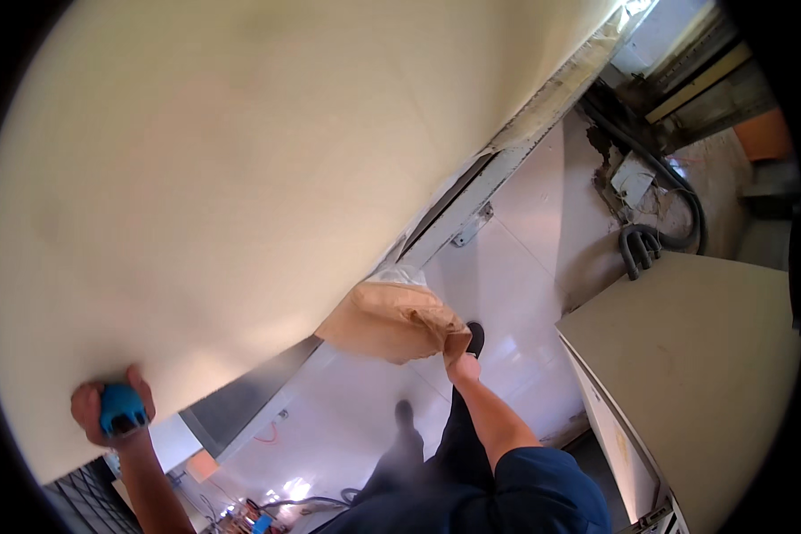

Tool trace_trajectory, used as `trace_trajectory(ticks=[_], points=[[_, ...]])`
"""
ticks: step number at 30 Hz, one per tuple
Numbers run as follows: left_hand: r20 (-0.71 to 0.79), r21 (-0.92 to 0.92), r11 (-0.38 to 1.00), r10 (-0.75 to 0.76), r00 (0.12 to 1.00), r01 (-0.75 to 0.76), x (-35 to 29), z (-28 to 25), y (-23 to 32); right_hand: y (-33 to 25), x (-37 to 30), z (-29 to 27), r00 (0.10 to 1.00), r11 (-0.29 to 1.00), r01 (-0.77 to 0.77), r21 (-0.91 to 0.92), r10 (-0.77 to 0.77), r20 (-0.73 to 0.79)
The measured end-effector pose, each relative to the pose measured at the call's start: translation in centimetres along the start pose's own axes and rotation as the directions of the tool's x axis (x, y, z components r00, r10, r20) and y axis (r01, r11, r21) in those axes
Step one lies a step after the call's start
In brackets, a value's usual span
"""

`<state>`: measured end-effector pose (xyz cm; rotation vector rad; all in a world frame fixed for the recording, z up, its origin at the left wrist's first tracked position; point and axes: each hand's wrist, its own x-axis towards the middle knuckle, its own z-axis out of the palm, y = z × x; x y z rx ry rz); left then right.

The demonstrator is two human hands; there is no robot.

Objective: The person operates a CNC machine control panel, typing on the keyboard and pressing buttons to start the machine. They then use a spray can to apply a substance to the edge of a large white board on the machine bed.

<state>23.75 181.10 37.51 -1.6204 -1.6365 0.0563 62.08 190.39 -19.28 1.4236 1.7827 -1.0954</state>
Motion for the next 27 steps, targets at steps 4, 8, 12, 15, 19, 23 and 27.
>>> trace_trajectory(ticks=[4, 8, 12, 15, 19, 23, 27], points=[[-0.035, -0.031, 0.999, 0.014, 0.999, -0.016, 0.4, 0.5, 0.2, 1.9, -6.7, 1.0, 0.993, 0.993, 0.071, -0.092, -0.061, 0.102], [-0.131, -0.004, 1.000, 0.020, 0.991, -0.020, 2.2, 1.7, 0.8, 2.4, -10.1, 1.5, 1.000, 0.998, 0.012, -0.065, -0.013, -0.006], [-0.278, -0.075, 0.996, 0.029, 0.960, -0.052, 2.4, 2.1, 1.0, 5.7, -12.6, 2.1, 0.982, 0.998, -0.017, -0.052, 0.007, -0.191], [-0.277, -0.115, 0.993, 0.006, 0.961, -0.040, 1.9, 1.5, 0.9, 9.5, -16.4, 1.8, 0.956, 0.990, -0.113, -0.087, 0.084, -0.282], [-0.290, -0.332, 0.943, -0.065, 0.955, -0.037, 2.8, 0.6, 1.5, 16.1, -23.9, 3.2, 0.841, 0.967, -0.253, 0.037, 0.238, -0.485], [-0.109, -0.423, 0.904, -0.117, 0.987, 0.060, 2.8, -1.5, 2.1, 21.9, -30.7, 5.7, 0.660, 0.890, -0.370, 0.266, 0.453, -0.599], [0.070, -0.470, 0.876, -0.088, 0.994, 0.111, 3.2, -1.5, 2.3, 26.7, -35.8, 7.1, 0.477, 0.685, -0.435, 0.584, 0.726, -0.496]])
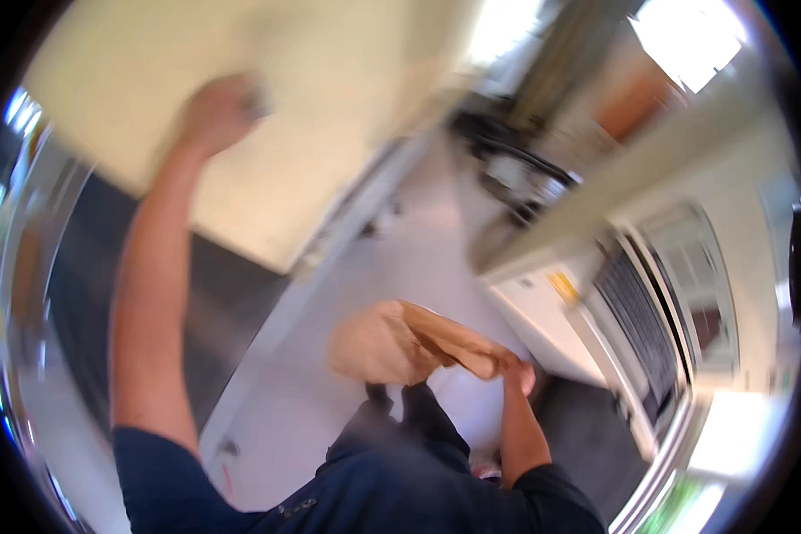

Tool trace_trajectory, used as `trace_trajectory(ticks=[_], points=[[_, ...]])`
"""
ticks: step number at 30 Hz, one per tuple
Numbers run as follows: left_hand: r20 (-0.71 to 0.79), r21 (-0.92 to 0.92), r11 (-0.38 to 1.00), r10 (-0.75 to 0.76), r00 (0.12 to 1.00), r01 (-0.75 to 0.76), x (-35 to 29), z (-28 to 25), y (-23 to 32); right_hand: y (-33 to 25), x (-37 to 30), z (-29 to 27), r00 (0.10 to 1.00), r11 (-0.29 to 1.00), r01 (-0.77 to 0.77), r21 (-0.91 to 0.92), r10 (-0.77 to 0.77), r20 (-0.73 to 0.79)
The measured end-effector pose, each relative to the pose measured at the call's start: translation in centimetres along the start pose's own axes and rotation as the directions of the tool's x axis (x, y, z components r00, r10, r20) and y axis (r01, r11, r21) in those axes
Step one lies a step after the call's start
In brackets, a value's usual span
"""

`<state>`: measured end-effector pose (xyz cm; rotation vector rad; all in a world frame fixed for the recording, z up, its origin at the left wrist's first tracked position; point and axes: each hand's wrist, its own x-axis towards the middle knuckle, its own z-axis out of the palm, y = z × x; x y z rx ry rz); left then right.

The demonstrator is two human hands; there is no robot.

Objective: The person operates a CNC machine control panel, typing on the keyboard and pressing buttons to start the machine. They then use a spray can to apply a substance to the edge of a large white board on the machine bed.

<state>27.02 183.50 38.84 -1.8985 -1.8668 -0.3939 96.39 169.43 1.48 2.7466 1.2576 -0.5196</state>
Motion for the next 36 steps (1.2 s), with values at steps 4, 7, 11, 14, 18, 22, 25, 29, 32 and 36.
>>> trace_trajectory(ticks=[4, 7, 11, 14, 18, 22, 25, 29, 32, 36], points=[[0.083, -0.131, 0.989, -0.056, 0.995, 0.066, -1.7, 2.2, -2.8, 5.8, 0.9, -4.9, 0.958, 0.954, -0.287, 0.080, 0.288, -0.001], [0.096, -0.073, 0.972, -0.215, 0.972, 0.222, -2.9, 4.8, -3.6, 12.8, 0.4, -7.1, 0.912, 0.907, -0.402, 0.125, 0.409, -0.035], [0.062, -0.239, 0.960, -0.137, 0.989, 0.148, -5.2, 8.8, 5.5, 23.8, -0.3, -11.0, 0.809, 0.805, -0.579, 0.129, 0.587, -0.037], [0.151, -0.406, 0.900, -0.106, 0.983, 0.160, -5.9, 6.8, 18.1, 30.8, -1.5, -16.0, 0.739, 0.736, -0.672, 0.081, 0.673, 0.019], [0.123, -0.641, 0.760, -0.033, 0.992, 0.104, -4.2, 4.3, 32.9, 42.3, -1.4, -18.2, 0.603, 0.604, -0.757, 0.249, 0.793, -0.089], [0.036, -0.735, 0.676, -0.045, 0.998, 0.057, -1.1, 2.9, 46.0, 51.8, -1.0, -18.9, 0.543, 0.567, -0.802, 0.186, 0.823, -0.166], [-0.082, -0.753, 0.657, -0.039, 0.996, -0.036, -0.1, 1.3, 54.2, 52.8, -1.2, -22.8, 0.477, 0.546, -0.657, 0.520, 0.835, -0.275], [0.044, -0.725, 0.685, -0.061, 0.997, 0.074, -0.6, 1.2, 61.9, 49.8, -0.3, -27.9, 0.411, 0.729, -0.108, 0.676, 0.652, -0.637], [0.111, -0.691, 0.714, -0.045, 0.993, 0.110, -2.1, 1.5, 62.1, 43.0, 0.4, -33.5, 0.337, 0.837, 0.247, 0.489, 0.399, -0.853], [0.128, -0.709, 0.693, -0.058, 0.990, 0.133, -2.4, 1.8, 62.9, 36.1, 1.1, -37.8, 0.426, 0.817, 0.417, 0.399, 0.213, -0.880]])
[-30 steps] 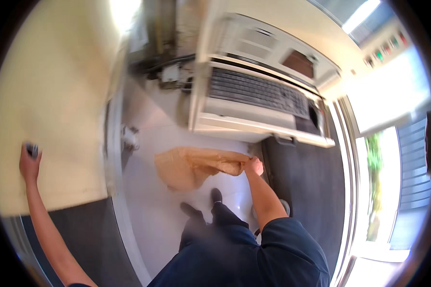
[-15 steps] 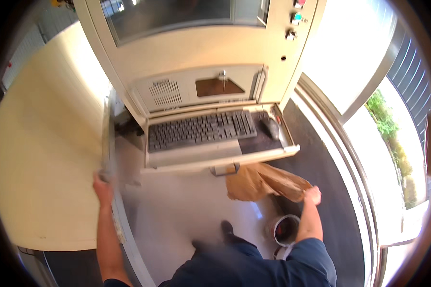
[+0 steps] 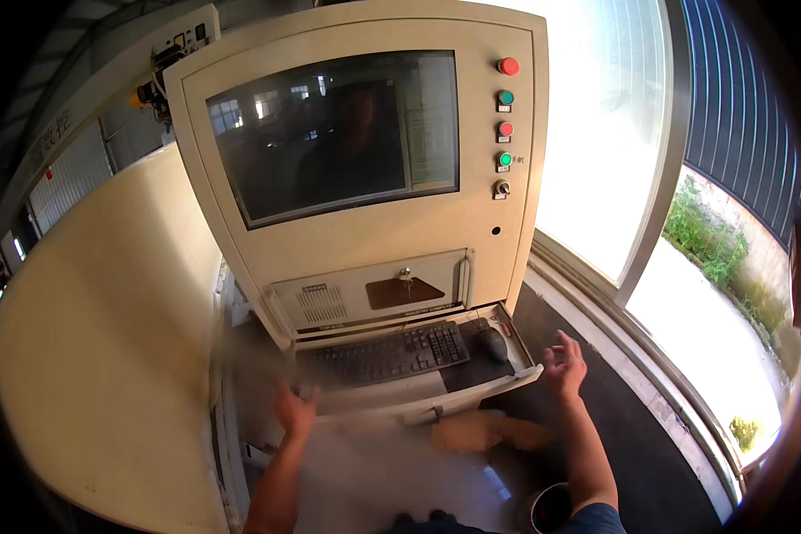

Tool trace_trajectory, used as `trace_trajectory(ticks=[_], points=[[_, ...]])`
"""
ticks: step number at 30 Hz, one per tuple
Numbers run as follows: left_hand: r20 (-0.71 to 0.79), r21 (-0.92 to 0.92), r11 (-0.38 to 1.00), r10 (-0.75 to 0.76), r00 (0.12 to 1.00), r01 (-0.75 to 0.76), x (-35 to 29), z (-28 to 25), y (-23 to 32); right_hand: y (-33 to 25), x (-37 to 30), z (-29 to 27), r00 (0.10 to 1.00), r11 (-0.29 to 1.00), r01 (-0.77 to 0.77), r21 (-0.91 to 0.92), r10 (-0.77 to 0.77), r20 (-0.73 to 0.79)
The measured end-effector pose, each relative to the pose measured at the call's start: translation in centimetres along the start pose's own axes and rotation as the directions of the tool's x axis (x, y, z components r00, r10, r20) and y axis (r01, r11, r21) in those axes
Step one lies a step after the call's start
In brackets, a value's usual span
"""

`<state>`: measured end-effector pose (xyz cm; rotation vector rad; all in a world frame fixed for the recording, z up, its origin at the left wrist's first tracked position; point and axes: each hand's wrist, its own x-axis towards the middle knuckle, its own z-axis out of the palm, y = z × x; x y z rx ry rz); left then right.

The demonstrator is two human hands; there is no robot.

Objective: The person operates a CNC machine control panel, typing on the keyboard and pressing buttons to start the machine. They then use a spray can to apply a substance to the edge of a large white board on the machine bed.

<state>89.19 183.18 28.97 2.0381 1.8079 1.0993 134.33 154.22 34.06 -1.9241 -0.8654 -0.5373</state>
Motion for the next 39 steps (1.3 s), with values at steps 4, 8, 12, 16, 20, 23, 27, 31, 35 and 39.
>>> trace_trajectory(ticks=[4, 8, 12, 16, 20, 23, 27, 31, 35, 39], points=[[-0.018, 0.029, 0.999, -0.044, 0.999, 0.044, 0.4, -0.9, 1.7, -4.3, 3.6, 5.3, 0.974, 0.981, 0.184, -0.054, -0.175, 0.147], [0.050, 0.001, 0.986, -0.164, 0.985, 0.164, 1.5, -1.3, 1.5, -4.6, 5.6, 10.5, 0.870, 0.952, 0.305, -0.033, -0.264, 0.417], [-0.015, 0.127, 0.977, -0.169, 0.985, 0.170, 1.3, 1.1, -1.1, -2.2, 5.1, 13.6, 0.747, 0.911, 0.397, -0.114, -0.249, 0.616], [-0.029, 0.203, 0.944, -0.260, 0.965, 0.261, 1.6, 1.3, -0.8, -1.1, 3.5, 13.0, 0.689, 0.925, 0.362, -0.113, -0.184, 0.701], [-0.101, 0.221, 0.940, -0.242, 0.965, 0.259, 1.1, 0.5, 1.9, 0.3, 2.8, 12.9, 0.637, 0.910, 0.405, -0.084, -0.215, 0.741], [-0.130, 0.278, 0.911, -0.277, 0.952, 0.303, 0.7, 0.4, 2.5, 0.9, 2.7, 13.3, 0.629, 0.902, 0.425, -0.074, -0.236, 0.740], [-0.256, 0.365, 0.912, -0.095, 0.962, 0.187, 0.8, 2.3, -1.0, 0.2, 2.7, 13.2, 0.667, 0.934, 0.352, -0.065, -0.202, 0.717], [-0.325, 0.451, 0.886, 0.050, 0.944, 0.109, 0.8, 2.1, -2.9, -0.5, 2.6, 13.1, 0.660, 0.942, 0.331, -0.056, -0.189, 0.727], [-0.230, 0.246, 0.928, -0.225, 0.947, 0.280, 0.8, 1.7, -1.6, -0.9, 2.9, 12.6, 0.652, 0.940, 0.337, -0.053, -0.193, 0.733], [-0.235, 0.195, 0.953, -0.184, 0.955, 0.231, 1.0, 3.5, 0.4, 0.3, 3.2, 11.6, 0.707, 0.956, 0.294, -0.013, -0.208, 0.676]])
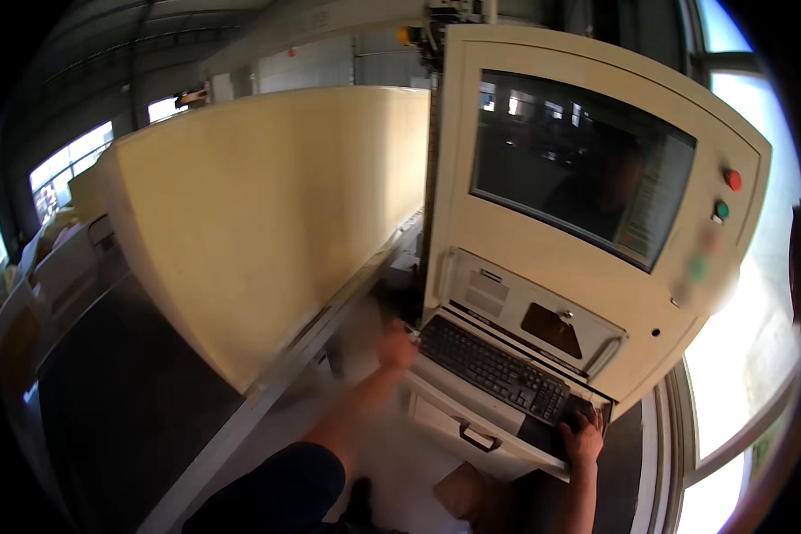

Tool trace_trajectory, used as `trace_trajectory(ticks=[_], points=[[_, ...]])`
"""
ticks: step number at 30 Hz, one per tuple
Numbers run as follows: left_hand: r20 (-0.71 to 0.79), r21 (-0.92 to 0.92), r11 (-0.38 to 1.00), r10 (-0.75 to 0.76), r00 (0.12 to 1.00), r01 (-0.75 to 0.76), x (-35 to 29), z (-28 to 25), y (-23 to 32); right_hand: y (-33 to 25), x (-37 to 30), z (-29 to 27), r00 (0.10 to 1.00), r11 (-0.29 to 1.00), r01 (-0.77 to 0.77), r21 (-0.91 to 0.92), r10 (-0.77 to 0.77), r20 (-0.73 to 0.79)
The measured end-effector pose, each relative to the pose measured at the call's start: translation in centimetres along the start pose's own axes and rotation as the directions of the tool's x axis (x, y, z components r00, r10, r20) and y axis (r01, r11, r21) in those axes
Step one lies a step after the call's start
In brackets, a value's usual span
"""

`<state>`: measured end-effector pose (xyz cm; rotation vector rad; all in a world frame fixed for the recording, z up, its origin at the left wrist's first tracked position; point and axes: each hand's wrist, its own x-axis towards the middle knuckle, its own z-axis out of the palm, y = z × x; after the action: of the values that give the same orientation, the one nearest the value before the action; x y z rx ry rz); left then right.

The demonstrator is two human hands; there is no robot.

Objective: The person operates a CNC machine control panel, typing on the keyboard and pressing buttons to start the machine. They then use a spray can to apply a substance to the edge of a large white board on the machine bed.

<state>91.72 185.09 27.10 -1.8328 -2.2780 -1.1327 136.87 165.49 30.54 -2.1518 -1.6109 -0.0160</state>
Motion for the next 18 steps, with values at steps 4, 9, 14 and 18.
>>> trace_trajectory(ticks=[4, 9, 14, 18], points=[[0.090, -0.013, 0.997, -0.076, 0.993, 0.078, 0.2, -1.6, 0.3, 1.0, 0.8, 1.6, 1.000, 1.000, 0.010, 0.002, -0.010, 0.029], [0.062, -0.022, 1.000, 0.016, 0.998, -0.015, 0.2, -1.5, -0.9, 0.2, 1.3, 1.9, 0.999, 0.999, 0.033, 0.027, -0.033, 0.014], [0.053, -0.060, 0.998, 0.019, 0.998, -0.016, 0.2, -0.9, -0.7, 2.1, 1.6, 2.7, 0.953, 0.932, 0.266, -0.247, -0.293, -0.076], [0.118, -0.044, 0.998, -0.032, 0.993, 0.037, 0.1, -1.9, -0.1, 4.8, 2.4, 4.8, 0.940, 0.882, 0.275, -0.382, -0.330, -0.087]])
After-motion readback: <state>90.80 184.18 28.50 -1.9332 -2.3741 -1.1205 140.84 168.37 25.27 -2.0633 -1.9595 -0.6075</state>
